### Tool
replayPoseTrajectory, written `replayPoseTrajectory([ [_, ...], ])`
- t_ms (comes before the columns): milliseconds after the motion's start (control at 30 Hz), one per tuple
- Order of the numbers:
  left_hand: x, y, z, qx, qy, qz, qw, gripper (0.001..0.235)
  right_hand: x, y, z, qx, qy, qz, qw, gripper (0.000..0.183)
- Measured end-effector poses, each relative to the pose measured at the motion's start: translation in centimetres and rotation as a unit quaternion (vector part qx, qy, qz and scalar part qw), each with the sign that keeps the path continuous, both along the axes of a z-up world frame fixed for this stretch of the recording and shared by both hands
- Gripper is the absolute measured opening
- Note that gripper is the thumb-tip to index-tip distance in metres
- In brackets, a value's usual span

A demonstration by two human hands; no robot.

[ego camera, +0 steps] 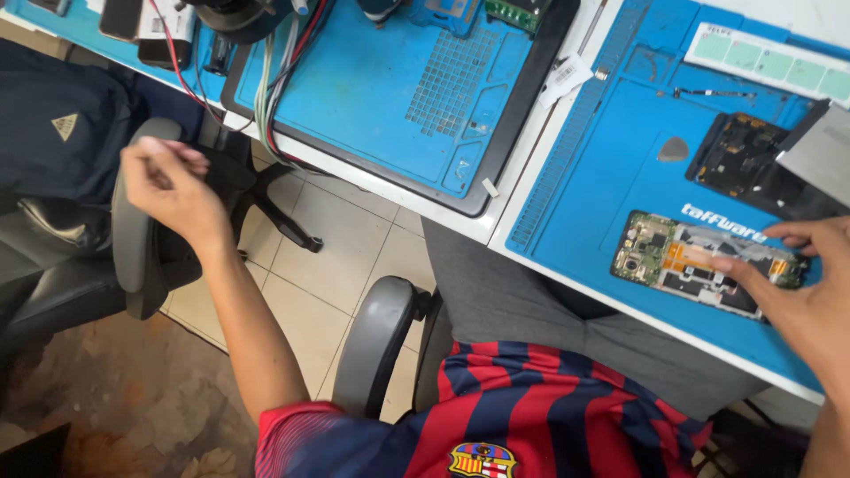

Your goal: The person disassembles a smartphone on a blue anti-static mat. They peel back protective film, remove the motherboard, and use a screwdriver to detach a small component from the phone's frame.

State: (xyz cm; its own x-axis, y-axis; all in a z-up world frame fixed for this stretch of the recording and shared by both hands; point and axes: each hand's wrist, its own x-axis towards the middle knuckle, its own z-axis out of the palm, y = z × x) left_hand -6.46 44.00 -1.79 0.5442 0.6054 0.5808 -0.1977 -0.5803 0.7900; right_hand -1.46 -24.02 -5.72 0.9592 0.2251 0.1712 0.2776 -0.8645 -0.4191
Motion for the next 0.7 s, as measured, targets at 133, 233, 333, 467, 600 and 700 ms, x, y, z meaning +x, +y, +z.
replayPoseTrajectory([
  [133, 1.4, 4.1, -2.8, -0.089, -0.067, 0.018, 0.994, 0.031, -0.6, 0.5, -1.2, -0.002, -0.012, -0.018, 1.000, 0.060],
  [233, 1.5, 3.1, -3.5, -0.095, -0.076, 0.034, 0.992, 0.031, -0.1, 0.2, -2.1, -0.005, -0.020, -0.027, 0.999, 0.063],
  [333, 0.6, -1.3, -3.7, -0.034, -0.062, 0.034, 0.997, 0.029, 0.1, 0.1, -2.5, -0.001, -0.029, -0.022, 0.999, 0.061],
  [467, -2.7, -9.9, -2.2, 0.189, -0.065, -0.008, 0.980, 0.026, 0.5, 0.6, -1.9, -0.007, -0.053, 0.001, 0.999, 0.057],
  [600, -6.3, -20.4, 0.0, 0.285, -0.081, -0.231, 0.927, 0.024, 0.9, 1.9, -0.5, 0.035, -0.041, 0.002, 0.999, 0.058],
  [700, -8.2, -25.8, 1.1, 0.385, -0.095, -0.362, 0.844, 0.023, 0.7, 2.4, 0.8, -0.014, -0.092, 0.025, 0.995, 0.057],
])
